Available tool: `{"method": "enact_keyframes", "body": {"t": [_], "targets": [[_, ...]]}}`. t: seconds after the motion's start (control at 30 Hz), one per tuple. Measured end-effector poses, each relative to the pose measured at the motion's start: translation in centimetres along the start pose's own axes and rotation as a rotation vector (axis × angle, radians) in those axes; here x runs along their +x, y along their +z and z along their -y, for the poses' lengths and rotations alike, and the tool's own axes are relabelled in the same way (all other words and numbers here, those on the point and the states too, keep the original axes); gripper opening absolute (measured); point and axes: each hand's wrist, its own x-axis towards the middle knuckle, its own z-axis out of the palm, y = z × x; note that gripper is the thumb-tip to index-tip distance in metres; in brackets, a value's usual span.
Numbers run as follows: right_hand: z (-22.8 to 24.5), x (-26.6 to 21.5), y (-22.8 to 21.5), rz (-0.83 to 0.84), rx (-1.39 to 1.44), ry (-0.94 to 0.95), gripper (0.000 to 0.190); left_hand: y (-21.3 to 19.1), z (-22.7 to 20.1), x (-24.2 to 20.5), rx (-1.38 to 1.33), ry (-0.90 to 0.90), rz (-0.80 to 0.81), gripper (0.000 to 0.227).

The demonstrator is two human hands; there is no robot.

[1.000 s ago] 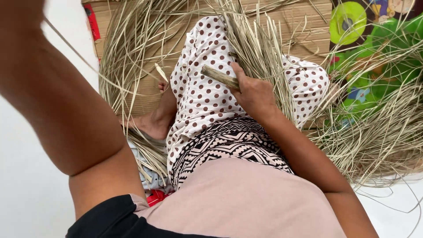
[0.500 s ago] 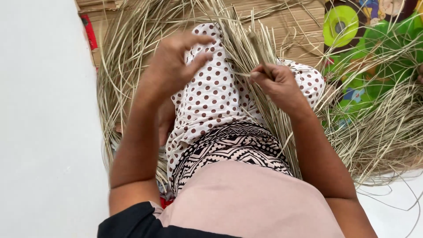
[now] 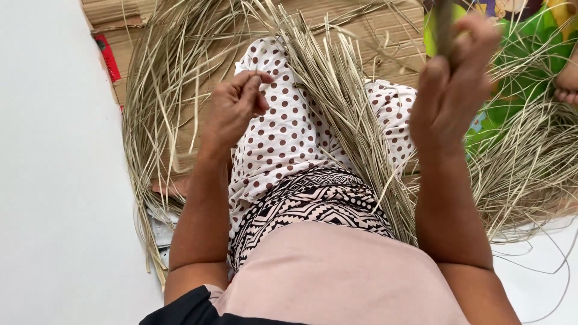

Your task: A person sitting on the floor uses a small wooden tool to separate and split thin bamboo or grass strips from a larger bundle.

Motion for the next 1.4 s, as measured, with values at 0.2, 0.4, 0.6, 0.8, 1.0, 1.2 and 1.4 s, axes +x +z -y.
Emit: {"method": "enact_keyframes", "body": {"t": [0.2, 0.4, 0.6, 0.8, 1.0, 1.2, 1.4], "targets": [[1.0, -4.2, 4.7, 0.560, -0.108, 0.322, 0.036, -0.1, -2.6, 1.4, -0.288, -0.105, 0.311, 0.027], [0.2, -4.1, 7.2, 0.867, -0.059, 0.636, 0.071, 1.9, -4.8, 1.7, 0.047, -0.089, 0.569, 0.026], [-0.1, -4.0, 8.5, 0.685, 0.421, 0.637, 0.041, 4.3, -6.1, 1.1, 0.662, 0.033, 0.453, 0.025], [-3.6, -4.2, 8.3, 0.453, 0.940, 0.931, 0.028, 1.7, -8.4, -6.7, 0.054, 0.497, 0.245, 0.008], [-1.3, -2.7, 7.0, 0.406, 0.995, 0.942, 0.035, 5.6, -1.7, -4.0, 0.259, -0.049, 0.251, 0.063], [-0.9, -3.3, 6.4, 0.409, 0.877, 0.855, 0.046, 8.2, 1.2, -1.6, -0.494, 0.219, 0.289, 0.017], [0.8, -5.2, 6.8, 0.720, 0.499, 0.699, 0.048, 6.5, -1.1, -2.6, 0.044, 0.119, 0.345, 0.019]]}}
